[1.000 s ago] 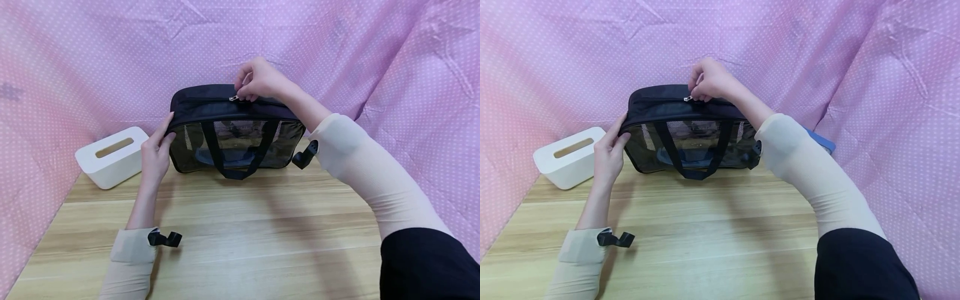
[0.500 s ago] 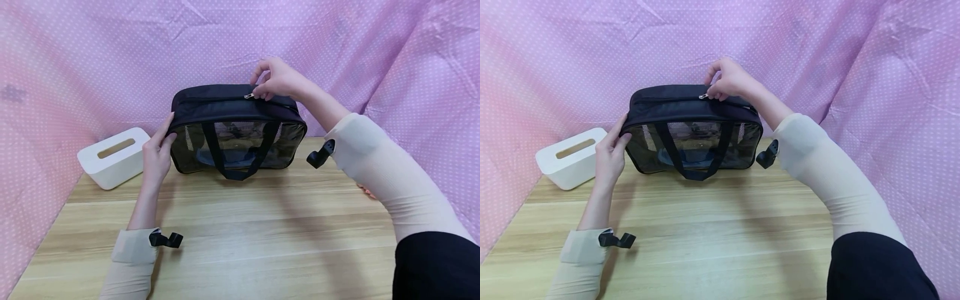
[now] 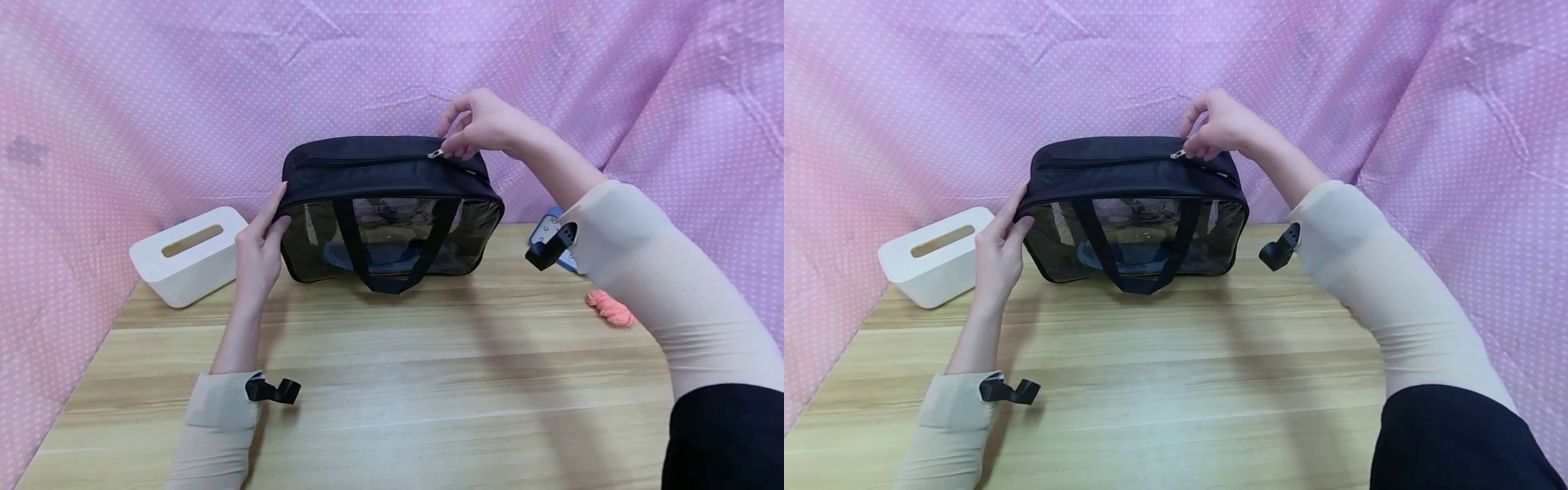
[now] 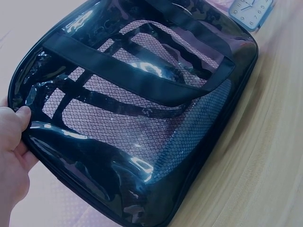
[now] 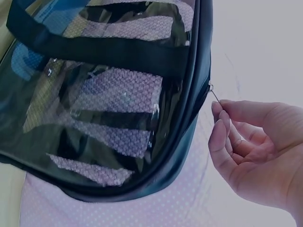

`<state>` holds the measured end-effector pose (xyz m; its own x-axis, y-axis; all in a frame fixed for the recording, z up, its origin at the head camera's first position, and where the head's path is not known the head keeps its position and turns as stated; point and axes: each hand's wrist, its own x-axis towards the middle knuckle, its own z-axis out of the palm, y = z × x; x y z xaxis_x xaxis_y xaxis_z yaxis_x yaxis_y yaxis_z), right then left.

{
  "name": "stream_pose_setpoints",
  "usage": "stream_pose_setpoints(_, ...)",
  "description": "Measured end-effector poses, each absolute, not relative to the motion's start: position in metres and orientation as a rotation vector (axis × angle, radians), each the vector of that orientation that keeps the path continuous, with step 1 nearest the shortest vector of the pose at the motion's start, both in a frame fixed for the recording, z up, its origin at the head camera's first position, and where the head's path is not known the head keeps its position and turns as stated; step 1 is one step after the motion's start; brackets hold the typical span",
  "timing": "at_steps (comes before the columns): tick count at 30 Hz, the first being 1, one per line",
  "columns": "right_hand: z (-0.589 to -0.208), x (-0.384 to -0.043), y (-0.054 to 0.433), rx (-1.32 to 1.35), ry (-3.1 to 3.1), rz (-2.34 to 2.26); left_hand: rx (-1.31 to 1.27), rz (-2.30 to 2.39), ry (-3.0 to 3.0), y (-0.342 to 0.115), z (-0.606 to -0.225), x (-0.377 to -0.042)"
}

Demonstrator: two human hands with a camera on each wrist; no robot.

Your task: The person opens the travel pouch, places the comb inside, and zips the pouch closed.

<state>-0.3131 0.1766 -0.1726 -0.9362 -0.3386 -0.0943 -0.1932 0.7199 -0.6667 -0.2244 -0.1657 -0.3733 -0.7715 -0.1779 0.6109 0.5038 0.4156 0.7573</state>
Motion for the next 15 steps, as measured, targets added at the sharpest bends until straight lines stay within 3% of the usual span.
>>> stream_pose_setpoints(15, -0.176, -0.315, 0.216, -0.375, 2.706, -0.952, -0.277, -1.412, -2.036, -0.165, -0.373, -0.223)
